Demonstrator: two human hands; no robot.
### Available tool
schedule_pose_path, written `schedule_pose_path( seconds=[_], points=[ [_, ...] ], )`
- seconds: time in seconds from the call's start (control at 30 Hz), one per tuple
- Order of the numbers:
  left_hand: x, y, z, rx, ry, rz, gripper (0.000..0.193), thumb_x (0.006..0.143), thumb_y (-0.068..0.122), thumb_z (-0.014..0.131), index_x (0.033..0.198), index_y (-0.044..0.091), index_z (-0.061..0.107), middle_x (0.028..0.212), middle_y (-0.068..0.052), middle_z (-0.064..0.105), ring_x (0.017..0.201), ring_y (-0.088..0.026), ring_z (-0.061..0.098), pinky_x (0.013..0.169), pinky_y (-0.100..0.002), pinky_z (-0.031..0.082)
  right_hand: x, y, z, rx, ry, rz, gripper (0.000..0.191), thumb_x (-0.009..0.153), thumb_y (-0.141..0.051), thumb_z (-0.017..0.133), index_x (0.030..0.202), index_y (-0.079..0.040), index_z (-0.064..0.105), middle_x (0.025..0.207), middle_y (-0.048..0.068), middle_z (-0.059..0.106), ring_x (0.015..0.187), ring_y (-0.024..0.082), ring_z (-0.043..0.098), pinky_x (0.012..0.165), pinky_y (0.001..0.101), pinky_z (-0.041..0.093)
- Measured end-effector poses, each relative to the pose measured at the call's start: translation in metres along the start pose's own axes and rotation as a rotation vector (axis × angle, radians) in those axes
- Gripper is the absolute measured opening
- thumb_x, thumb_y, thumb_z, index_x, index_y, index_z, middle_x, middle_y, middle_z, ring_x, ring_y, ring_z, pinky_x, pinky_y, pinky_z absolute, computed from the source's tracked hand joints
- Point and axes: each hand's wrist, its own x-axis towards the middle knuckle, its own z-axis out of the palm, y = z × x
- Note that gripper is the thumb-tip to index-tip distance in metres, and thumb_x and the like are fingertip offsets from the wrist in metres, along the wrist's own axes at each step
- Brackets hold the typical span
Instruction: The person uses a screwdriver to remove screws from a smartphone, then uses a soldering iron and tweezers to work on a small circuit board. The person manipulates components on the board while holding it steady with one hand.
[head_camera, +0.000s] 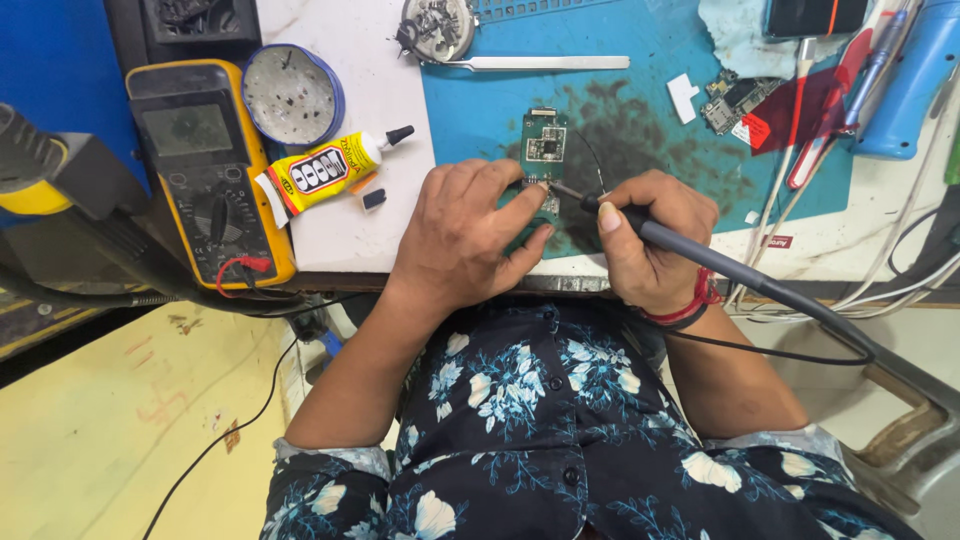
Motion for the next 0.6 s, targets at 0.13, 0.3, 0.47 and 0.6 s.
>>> schedule_pose_path(
  seconds=[0.13,0.3,0.47,0.6],
  points=[
    [-0.0010,0.0010,-0.0001,0.000,0.021,0.008,0.034,0.092,0.031,0.077,0.117,0.011,0.067,0.120,-0.007,0.059,0.109,-0.027,0.058,0.094,-0.042,0.044,-0.0007,-0.0011,-0.0004,0.005,-0.008,-0.001,0.013,0.101,-0.014,0.067,0.095,-0.003,0.064,0.078,0.007,0.062,0.062,0.017,0.059,0.060,0.0289,0.042],
    [-0.0016,0.0021,-0.0012,-0.006,0.007,0.003,0.034,0.091,0.031,0.078,0.117,0.011,0.068,0.119,-0.007,0.059,0.109,-0.027,0.058,0.092,-0.042,0.044,-0.0015,-0.0022,0.0001,0.001,0.005,0.001,0.013,0.101,-0.013,0.068,0.096,-0.002,0.064,0.078,0.007,0.062,0.061,0.017,0.058,0.060,0.0287,0.041],
    [-0.0022,0.0027,-0.0014,0.000,0.007,0.002,0.034,0.091,0.031,0.078,0.117,0.011,0.067,0.118,-0.007,0.059,0.108,-0.026,0.058,0.092,-0.042,0.043,-0.0018,-0.0014,0.0002,-0.007,0.001,-0.006,0.013,0.101,-0.013,0.068,0.096,-0.002,0.064,0.078,0.007,0.062,0.061,0.017,0.058,0.060,0.0286,0.042],
    [-0.0023,0.0023,-0.0009,-0.001,0.007,0.001,0.034,0.091,0.031,0.078,0.117,0.011,0.067,0.118,-0.007,0.059,0.109,-0.026,0.058,0.092,-0.042,0.043,-0.0020,-0.0006,0.0003,-0.005,0.000,-0.007,0.013,0.102,-0.013,0.067,0.096,-0.002,0.064,0.080,0.007,0.063,0.062,0.017,0.059,0.060,0.0282,0.042]
  ],
)
